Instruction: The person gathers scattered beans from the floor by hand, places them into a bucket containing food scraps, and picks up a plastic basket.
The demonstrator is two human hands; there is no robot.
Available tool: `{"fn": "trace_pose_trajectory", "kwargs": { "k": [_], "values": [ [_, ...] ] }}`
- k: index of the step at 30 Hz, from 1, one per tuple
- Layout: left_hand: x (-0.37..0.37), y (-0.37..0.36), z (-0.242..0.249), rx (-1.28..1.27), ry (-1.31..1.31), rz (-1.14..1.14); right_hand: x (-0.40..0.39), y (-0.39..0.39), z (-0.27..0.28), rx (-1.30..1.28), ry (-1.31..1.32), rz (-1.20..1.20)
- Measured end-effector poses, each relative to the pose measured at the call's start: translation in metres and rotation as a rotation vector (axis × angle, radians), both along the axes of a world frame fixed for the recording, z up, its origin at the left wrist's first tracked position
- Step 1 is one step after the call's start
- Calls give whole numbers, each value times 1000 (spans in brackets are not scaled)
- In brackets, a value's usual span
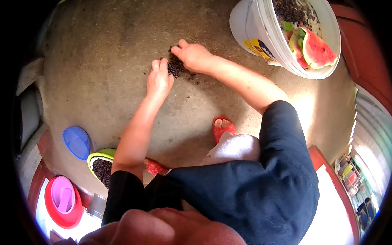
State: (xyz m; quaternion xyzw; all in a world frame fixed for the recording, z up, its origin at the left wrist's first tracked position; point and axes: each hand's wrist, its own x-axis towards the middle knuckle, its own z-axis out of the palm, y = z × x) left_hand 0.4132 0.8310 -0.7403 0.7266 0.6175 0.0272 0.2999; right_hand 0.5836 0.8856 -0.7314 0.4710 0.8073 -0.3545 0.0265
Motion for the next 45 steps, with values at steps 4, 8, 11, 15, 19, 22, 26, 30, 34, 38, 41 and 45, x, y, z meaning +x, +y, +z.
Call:
{"fn": "trace_pose_trajectory", "kwargs": {
  "k": [4,8,11,15,19,22,26,30,34,38,41,45],
  "values": [
    [5,-1,-14,64,-104,128,-27,-18,-14,46,203,-65],
    [2,-13,-22,159,-275,298,-37,-42,-30,98,412,-271],
    [-1,-16,-15,74,-332,378,-38,-50,-45,121,484,-365],
    [-7,-17,0,-9,-402,423,-39,-50,-27,-280,564,-525],
    [-6,6,38,0,-423,337,-34,-37,31,-234,618,-606],
    [12,34,111,79,-446,275,-15,-22,81,19,668,-626],
    [76,74,193,401,-624,-13,45,3,163,347,715,-668],
    [171,111,228,563,-829,-150,137,22,216,532,720,-774],
    [217,123,205,296,-464,-325,214,27,221,598,-8,-421],
    [166,106,221,520,-798,-378,184,-5,257,882,251,-676],
    [91,103,202,306,-720,-221,125,-40,245,488,574,-552],
    [-36,65,86,51,-567,408,37,-30,98,210,479,-221]
  ]
}}
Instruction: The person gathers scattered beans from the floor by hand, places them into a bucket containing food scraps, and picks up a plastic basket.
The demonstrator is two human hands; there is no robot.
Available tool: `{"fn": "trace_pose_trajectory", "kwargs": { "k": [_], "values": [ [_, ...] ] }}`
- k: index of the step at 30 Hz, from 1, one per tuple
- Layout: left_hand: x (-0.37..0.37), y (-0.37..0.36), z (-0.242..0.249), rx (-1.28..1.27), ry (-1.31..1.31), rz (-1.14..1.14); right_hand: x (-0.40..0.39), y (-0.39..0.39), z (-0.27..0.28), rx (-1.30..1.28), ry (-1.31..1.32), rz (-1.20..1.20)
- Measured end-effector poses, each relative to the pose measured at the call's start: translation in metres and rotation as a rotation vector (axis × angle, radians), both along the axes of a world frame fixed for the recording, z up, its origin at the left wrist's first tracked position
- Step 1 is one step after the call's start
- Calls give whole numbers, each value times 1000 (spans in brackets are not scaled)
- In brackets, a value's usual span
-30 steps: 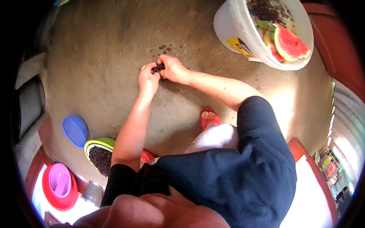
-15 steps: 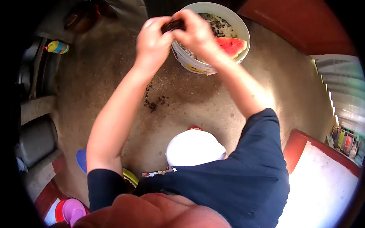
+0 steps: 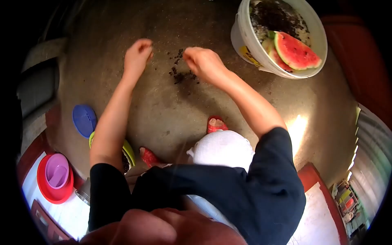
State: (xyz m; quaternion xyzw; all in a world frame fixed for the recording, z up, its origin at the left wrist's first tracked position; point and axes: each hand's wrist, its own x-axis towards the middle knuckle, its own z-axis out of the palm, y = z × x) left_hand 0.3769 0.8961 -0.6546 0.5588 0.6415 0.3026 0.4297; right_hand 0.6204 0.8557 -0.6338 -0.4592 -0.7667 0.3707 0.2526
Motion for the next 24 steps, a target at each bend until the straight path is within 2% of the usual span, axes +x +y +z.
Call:
{"fn": "trace_pose_trajectory", "kwargs": {
  "k": [1,2,3,5,6,8,9,11,12,13,15,18,20,24],
  "values": [
    [-31,-20,-31,-74,103,-7,-11,12,-52,-134,-63,-52],
    [-53,-38,-59,-146,204,-12,-17,26,-92,-164,-221,-56],
    [-62,-52,-77,-151,208,-2,-25,32,-118,-52,-220,-115],
    [-72,-74,-102,-310,273,175,-38,46,-133,48,-339,-127],
    [-68,-78,-113,-316,268,175,-45,48,-135,43,-344,-123],
    [-49,-85,-127,-2,452,97,-61,50,-136,131,-448,-52],
    [-38,-82,-121,23,489,51,-67,46,-138,127,-448,-43],
    [-18,-76,-114,65,587,-25,-75,35,-138,184,-499,128],
    [-12,-75,-113,72,534,-82,-74,28,-142,223,-439,193],
    [-5,-74,-105,81,482,-138,-73,24,-129,89,-484,313],
    [5,-76,-96,28,456,-295,-69,25,-120,23,-252,315],
    [7,-70,-98,154,377,-260,-69,52,-118,81,-247,134],
    [10,-51,-105,102,430,-48,-79,68,-132,126,-241,149],
    [22,-25,-102,-6,546,-120,-90,65,-137,114,-324,227]
  ]
}}
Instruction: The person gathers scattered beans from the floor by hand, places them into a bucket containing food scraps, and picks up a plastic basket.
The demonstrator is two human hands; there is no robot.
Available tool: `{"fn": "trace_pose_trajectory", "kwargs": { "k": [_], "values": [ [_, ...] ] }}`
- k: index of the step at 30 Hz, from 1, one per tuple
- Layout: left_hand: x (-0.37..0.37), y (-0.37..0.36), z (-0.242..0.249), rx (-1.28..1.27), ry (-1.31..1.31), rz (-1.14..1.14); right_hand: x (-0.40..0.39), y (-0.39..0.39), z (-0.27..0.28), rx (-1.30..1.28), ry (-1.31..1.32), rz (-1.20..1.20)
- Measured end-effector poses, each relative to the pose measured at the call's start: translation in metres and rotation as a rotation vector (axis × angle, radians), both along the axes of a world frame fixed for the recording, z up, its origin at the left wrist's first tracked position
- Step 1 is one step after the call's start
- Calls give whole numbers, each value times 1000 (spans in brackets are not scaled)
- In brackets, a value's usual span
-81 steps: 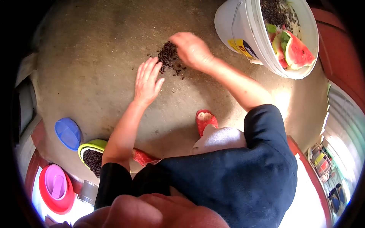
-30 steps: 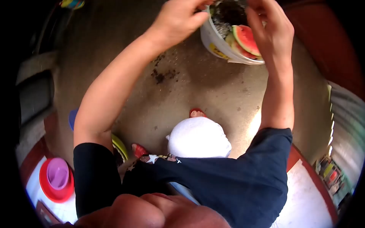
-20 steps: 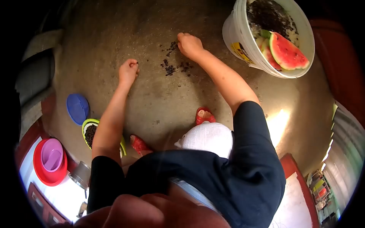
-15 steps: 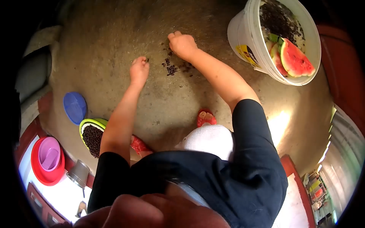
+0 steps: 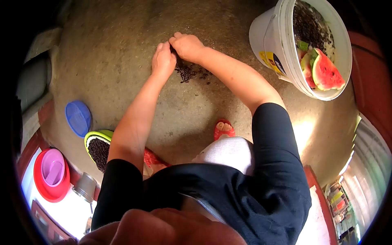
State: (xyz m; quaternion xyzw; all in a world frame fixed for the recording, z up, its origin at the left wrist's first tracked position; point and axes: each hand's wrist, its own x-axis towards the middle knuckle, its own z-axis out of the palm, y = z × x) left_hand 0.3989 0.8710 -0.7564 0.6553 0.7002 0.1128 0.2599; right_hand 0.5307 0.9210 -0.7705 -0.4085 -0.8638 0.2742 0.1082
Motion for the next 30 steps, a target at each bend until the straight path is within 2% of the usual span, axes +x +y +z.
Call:
{"fn": "trace_pose_trajectory", "kwargs": {
  "k": [2,4,6,9,11,13,14,15,16,17,20,22,23,25,26,27,29,30],
  "values": [
    [0,-8,3,32,-36,-39,3,-14,12,-90,-106,29],
    [-1,-24,6,60,-78,-71,19,-31,23,-171,-11,51],
    [-8,-43,7,81,-77,-258,44,-39,26,-212,40,80],
    [-14,-55,6,176,-100,-284,87,-43,13,-112,69,-267],
    [-15,-44,5,145,-82,-209,107,-36,7,-151,51,-498],
    [-9,-32,6,152,-25,-197,98,-40,20,-85,-52,-529],
    [-6,-28,5,154,-28,-201,85,-44,24,-98,-190,-473],
    [-3,-22,2,245,111,-272,73,-47,29,-109,-325,-416],
    [-2,-20,0,334,251,-341,65,-61,23,107,-284,-339],
    [-2,-23,-1,334,251,-345,65,-73,20,150,-178,-273],
    [-4,-38,-1,221,-7,-455,59,-95,35,157,-38,-194],
    [-5,-58,6,190,-64,-486,69,-99,32,86,176,-210],
    [-6,-67,10,165,-117,-515,77,-95,26,91,173,-310],
    [-9,-71,25,213,-125,-527,89,-83,28,-58,128,-437],
    [-10,-71,31,229,-129,-454,94,-80,37,-201,65,-498],
    [-11,-71,33,245,-135,-381,99,-77,41,-201,64,-499],
    [-18,-65,25,290,-124,-329,109,-70,41,-868,-112,-246],
    [-20,-64,25,137,-121,-236,111,-70,36,-1048,-137,-146]
  ]
}}
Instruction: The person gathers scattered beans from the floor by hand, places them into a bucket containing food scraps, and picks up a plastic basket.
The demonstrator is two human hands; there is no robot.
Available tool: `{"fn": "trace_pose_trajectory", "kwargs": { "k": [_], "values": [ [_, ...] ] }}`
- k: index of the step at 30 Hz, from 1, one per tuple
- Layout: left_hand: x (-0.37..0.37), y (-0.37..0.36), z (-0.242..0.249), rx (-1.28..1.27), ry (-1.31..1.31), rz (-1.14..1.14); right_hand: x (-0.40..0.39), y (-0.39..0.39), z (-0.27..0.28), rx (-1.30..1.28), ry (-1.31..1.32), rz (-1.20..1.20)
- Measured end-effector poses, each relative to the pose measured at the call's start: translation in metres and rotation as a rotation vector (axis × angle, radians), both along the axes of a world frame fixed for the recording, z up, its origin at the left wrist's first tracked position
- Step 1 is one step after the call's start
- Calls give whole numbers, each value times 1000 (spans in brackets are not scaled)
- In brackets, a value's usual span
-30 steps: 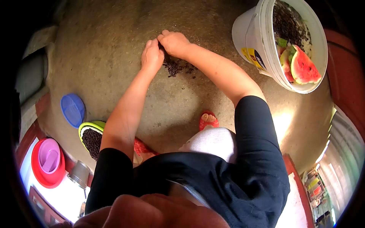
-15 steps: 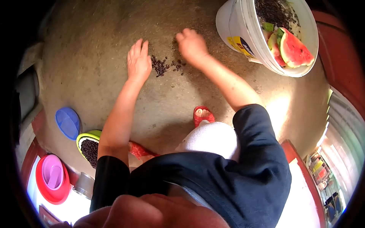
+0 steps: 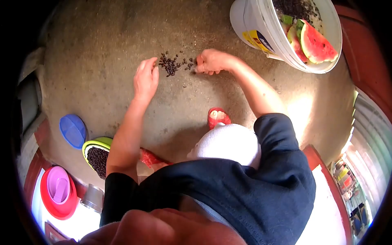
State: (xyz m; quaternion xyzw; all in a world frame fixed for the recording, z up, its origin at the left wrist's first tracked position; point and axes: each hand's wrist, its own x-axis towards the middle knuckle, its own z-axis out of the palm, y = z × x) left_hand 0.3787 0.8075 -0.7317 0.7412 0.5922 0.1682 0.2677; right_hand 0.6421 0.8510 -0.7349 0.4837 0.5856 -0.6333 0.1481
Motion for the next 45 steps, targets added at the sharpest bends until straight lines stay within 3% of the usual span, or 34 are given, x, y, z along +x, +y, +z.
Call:
{"fn": "trace_pose_trajectory", "kwargs": {
  "k": [1,3,7,9,11,14,15,17,18,19,22,25,27,28,29,31,40,41,42,44,45],
  "values": [
    [-2,-1,-1,-160,16,85,0,2,-9,-6,1,2],
    [-3,-6,-4,-185,-4,91,-4,6,-24,-365,173,-150],
    [3,-27,2,-283,-93,81,-35,19,-28,-303,472,-322],
    [-1,-39,5,-315,-146,96,-32,17,-24,-320,504,-302],
    [-17,-53,-1,-324,-212,219,-20,-2,-24,-591,482,44],
    [-33,-59,-12,-331,-174,264,-26,-36,-34,-731,362,224],
    [-35,-60,-14,-336,-158,280,-31,-38,-41,-731,362,224],
    [-31,-57,-16,-358,-173,279,-43,-35,-52,-743,542,-15],
    [-27,-55,-15,-381,-185,280,-49,-31,-47,-674,573,-226],
    [-23,-52,-14,-379,-180,279,-55,-23,-51,-685,631,-276],
    [-11,-39,-11,-362,-139,226,-70,-8,-43,-369,766,-335],
    [2,-27,1,-344,19,213,-53,-1,-22,-395,717,-334],
    [4,-21,-8,-289,71,181,-37,-7,-8,-17,472,-293],
    [7,-16,-8,-267,87,157,-31,-9,5,570,240,-46],
    [10,-12,-8,-242,101,135,-23,-20,1,786,123,-60],
    [16,-5,-10,-274,100,142,-23,-24,4,714,-123,-3],
    [37,8,-19,-200,126,152,-91,-1,-13,768,-63,16],
    [33,5,-37,-199,125,149,-98,0,-11,753,-80,35],
    [34,8,-42,-225,-150,285,-100,1,-8,746,-24,28],
    [38,12,-52,-567,-1276,981,-113,-4,-14,733,37,21],
    [38,12,-46,-605,-1276,1030,-117,-8,-12,716,35,9]
  ]
}}
